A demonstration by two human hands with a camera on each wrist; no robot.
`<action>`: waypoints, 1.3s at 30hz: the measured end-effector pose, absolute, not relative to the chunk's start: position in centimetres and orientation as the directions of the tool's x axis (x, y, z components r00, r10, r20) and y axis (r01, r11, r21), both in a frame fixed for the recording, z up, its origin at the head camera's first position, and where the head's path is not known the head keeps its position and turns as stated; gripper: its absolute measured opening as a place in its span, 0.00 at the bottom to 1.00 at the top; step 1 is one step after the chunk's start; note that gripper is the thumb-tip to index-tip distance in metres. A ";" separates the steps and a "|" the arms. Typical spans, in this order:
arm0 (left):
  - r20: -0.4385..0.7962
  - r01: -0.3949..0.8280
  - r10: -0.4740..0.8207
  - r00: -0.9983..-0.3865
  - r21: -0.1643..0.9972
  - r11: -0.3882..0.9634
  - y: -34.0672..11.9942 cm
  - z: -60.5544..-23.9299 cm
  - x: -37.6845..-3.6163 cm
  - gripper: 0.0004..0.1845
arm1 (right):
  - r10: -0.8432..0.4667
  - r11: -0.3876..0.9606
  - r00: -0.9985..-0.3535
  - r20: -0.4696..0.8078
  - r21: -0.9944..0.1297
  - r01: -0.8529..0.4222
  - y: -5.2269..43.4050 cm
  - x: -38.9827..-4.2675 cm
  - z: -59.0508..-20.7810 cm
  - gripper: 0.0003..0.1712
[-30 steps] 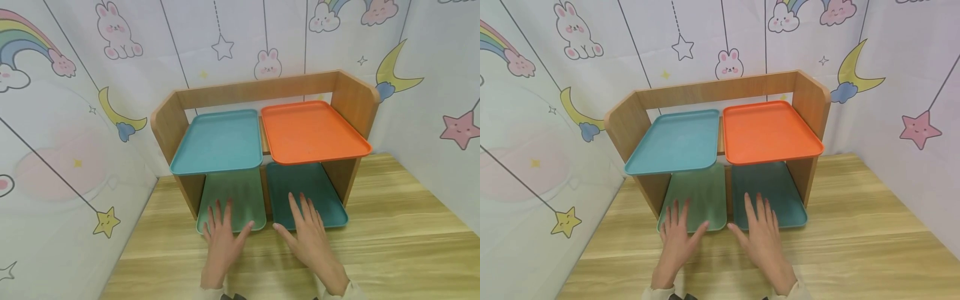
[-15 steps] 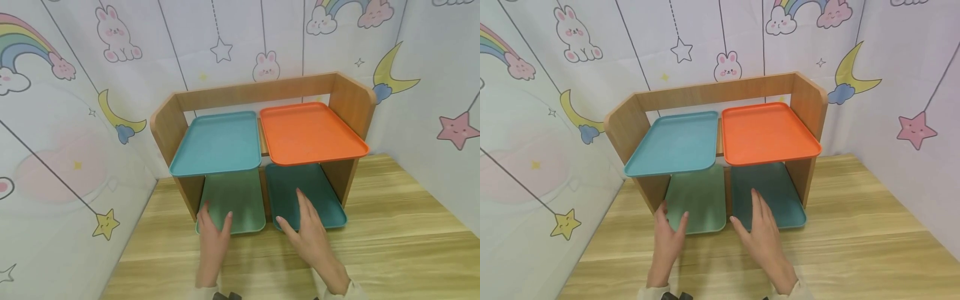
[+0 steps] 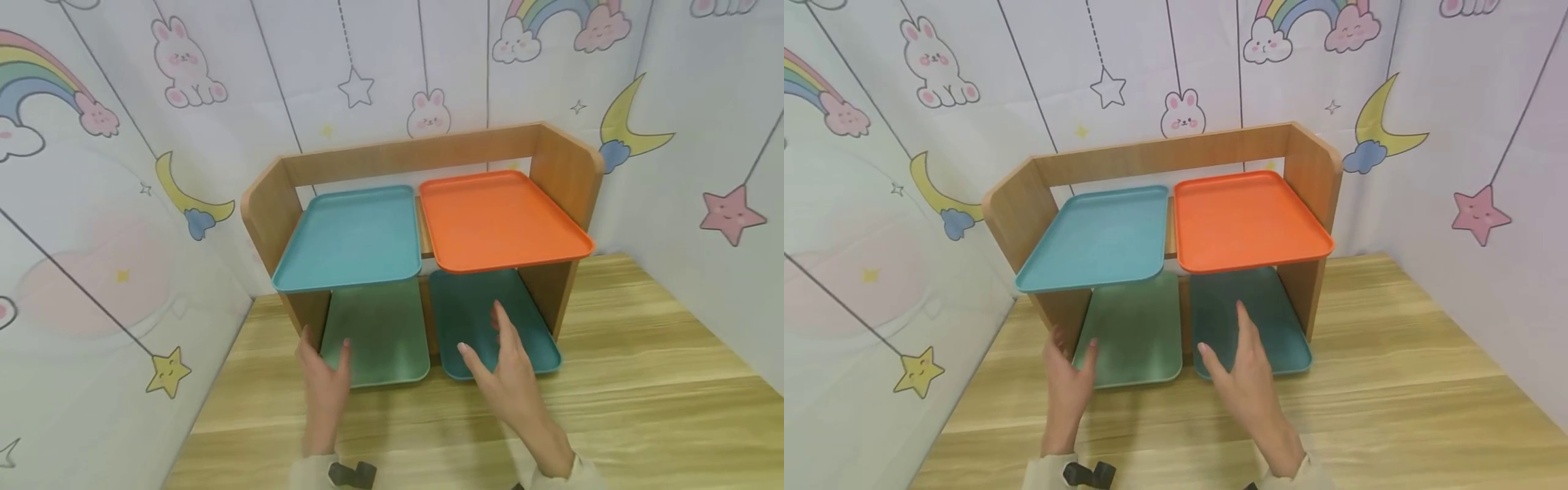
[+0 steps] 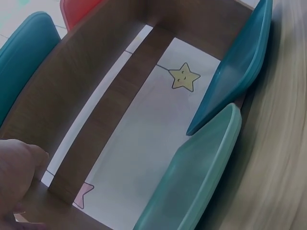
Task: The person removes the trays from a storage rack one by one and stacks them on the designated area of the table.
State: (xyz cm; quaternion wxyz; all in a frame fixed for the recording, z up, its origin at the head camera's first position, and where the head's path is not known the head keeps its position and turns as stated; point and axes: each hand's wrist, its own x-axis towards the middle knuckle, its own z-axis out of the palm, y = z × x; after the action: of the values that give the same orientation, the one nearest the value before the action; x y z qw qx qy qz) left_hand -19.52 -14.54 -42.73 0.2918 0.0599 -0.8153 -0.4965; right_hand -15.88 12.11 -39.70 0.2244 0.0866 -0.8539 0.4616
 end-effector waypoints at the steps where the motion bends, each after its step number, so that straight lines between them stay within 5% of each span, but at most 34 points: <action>1: 0.419 0.192 -0.393 -0.819 0.845 0.500 -14.7 -42.8 -19.7 0.40 | 0.066 0.550 -0.877 0.476 -0.750 -0.366 12.2 -15.9 -39.6 0.49; 14: 0.465 0.239 -0.422 -0.778 0.841 0.486 -16.7 -42.2 -21.0 0.39 | 0.141 0.471 -0.846 0.514 -0.786 -0.400 13.9 -16.3 -38.1 0.50; 23: 0.411 0.186 -0.421 -0.809 0.857 0.480 -17.8 -41.3 -21.5 0.42 | 0.172 0.421 -0.861 0.478 -0.826 -0.374 15.4 -16.8 -36.4 0.50; 39: 0.522 0.258 -0.395 -0.756 0.792 0.553 -18.7 -40.9 -22.7 0.38 | 0.283 0.292 -0.874 0.394 -0.904 -0.313 18.2 -17.5 -33.8 0.53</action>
State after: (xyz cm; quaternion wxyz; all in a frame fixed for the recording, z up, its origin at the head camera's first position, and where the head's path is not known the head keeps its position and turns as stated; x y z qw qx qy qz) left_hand -22.74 -18.69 -40.89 0.3466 0.0423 -0.8101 -0.4709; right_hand -17.47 18.22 -33.82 0.2505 0.0099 -0.7639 0.5947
